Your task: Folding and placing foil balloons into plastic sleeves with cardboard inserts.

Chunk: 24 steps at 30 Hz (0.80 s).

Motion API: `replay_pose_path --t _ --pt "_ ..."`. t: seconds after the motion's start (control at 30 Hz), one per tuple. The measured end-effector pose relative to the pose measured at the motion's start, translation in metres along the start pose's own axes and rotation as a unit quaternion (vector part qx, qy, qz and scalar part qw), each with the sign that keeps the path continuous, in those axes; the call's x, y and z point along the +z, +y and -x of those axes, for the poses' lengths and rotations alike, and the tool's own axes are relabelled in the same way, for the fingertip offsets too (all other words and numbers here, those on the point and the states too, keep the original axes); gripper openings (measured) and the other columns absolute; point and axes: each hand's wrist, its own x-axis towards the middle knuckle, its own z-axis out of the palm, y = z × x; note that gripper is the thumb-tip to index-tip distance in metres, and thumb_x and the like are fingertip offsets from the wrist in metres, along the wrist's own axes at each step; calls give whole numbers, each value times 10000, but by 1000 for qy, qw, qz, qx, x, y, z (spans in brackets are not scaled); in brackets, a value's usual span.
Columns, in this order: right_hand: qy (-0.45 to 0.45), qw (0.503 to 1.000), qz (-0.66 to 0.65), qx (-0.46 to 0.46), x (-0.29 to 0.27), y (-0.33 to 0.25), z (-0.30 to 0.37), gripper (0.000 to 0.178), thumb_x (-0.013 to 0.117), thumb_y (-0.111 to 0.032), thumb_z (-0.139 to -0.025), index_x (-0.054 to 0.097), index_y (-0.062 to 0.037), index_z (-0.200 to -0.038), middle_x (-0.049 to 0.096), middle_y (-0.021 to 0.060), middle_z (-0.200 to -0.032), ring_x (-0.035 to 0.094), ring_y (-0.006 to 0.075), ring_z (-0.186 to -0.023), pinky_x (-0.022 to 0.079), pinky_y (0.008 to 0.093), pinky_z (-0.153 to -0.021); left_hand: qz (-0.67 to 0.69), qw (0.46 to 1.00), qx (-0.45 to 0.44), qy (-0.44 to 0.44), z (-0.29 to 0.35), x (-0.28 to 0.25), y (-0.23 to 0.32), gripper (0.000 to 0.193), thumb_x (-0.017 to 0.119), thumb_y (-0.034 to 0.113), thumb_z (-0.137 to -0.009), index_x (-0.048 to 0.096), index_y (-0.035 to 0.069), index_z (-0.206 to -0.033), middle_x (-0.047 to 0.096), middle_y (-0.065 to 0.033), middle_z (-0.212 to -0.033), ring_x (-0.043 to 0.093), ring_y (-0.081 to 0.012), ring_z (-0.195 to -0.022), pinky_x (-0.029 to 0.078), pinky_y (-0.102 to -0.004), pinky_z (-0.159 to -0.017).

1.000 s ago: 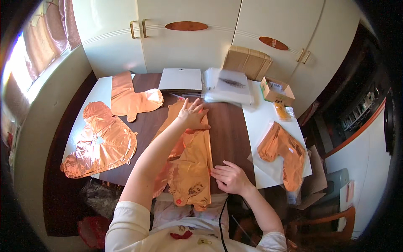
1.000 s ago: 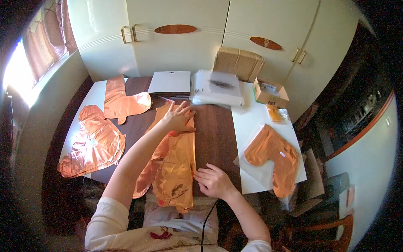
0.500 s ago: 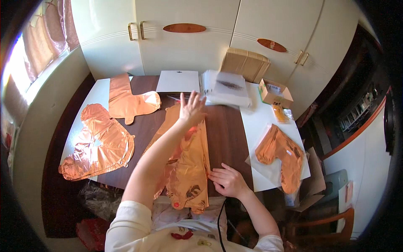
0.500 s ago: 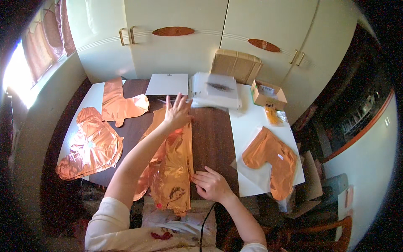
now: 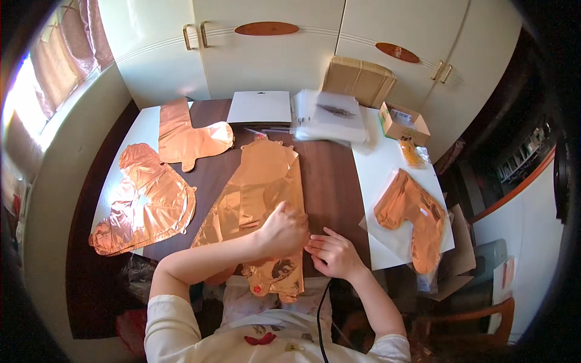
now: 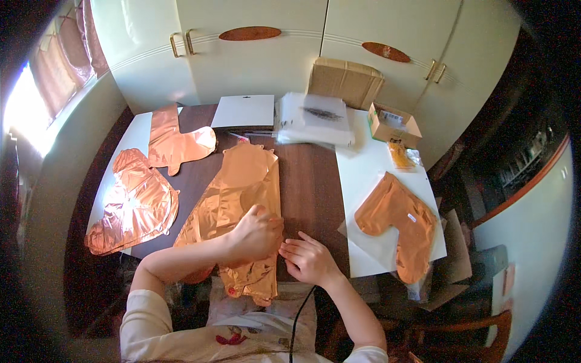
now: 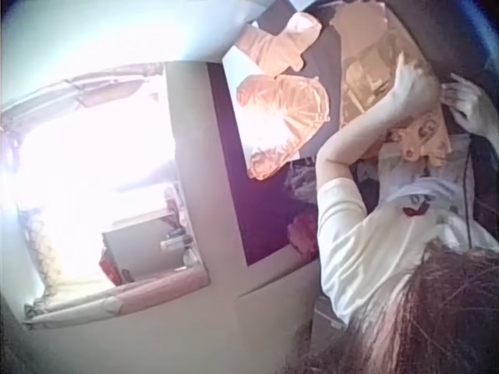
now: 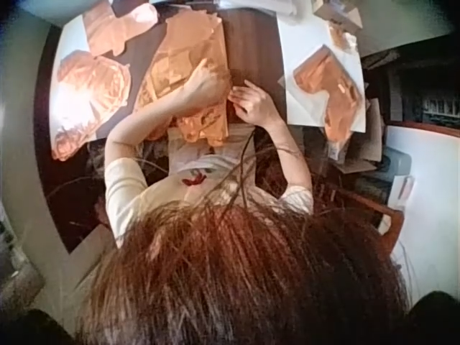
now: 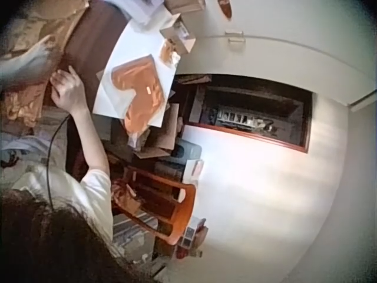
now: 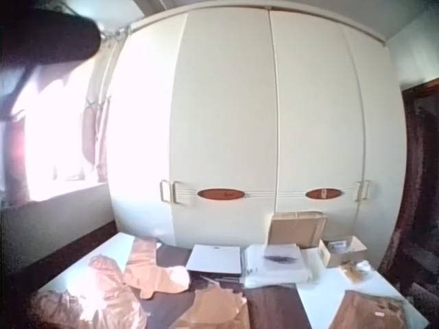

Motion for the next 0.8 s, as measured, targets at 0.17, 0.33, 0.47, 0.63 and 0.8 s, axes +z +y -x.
replay_pose_path --t 0.17,0.33,0.47,0.63,0.8 --pt "-3 1000 -5 8 -2 -2 -1 230 621 -110 -725 700 -77 -938 675 56 -1002 622 194 -981 428 423 -972 -85 985 -12 146 -29 16 -45 246 542 302 -774 640 137 -619 628 8 -742 560 -165 -847 382 -385 -764" --pt "-5 1000 -15 5 -3 -3 -1 244 616 -96 -720 698 -75 -949 672 67 -1005 622 208 -980 434 439 -961 -75 983 -112 128 -64 35 -90 263 549 309 -751 654 101 -631 648 -22 -759 568 -192 -883 378 -400 -775" --pt "-3 1000 -16 7 -1 -4 -3 243 616 -93 -720 699 -77 -949 672 64 -1008 621 206 -982 434 439 -961 -119 961 -130 211 -82 47 -119 239 551 297 -732 667 97 -672 648 -41 -801 561 -197 -910 371 -399 -807" --pt "4 1000 -10 1 0 -6 -4 223 621 -82 -716 705 -77 -923 675 59 -999 630 204 -961 446 438 -947 -50 974 -154 156 -67 49 -135 301 526 301 -785 647 88 -960 605 -42 -1095 543 -214 -1048 355 -402 -884" --pt "39 997 -68 16 -7 -4 11 152 627 -62 -711 707 -63 -840 682 68 -910 650 211 -856 470 439 -916 54 978 -165 117 9 -5 -106 385 560 302 -810 560 78 -1123 582 -64 -1089 543 -226 -1049 422 -422 -832"
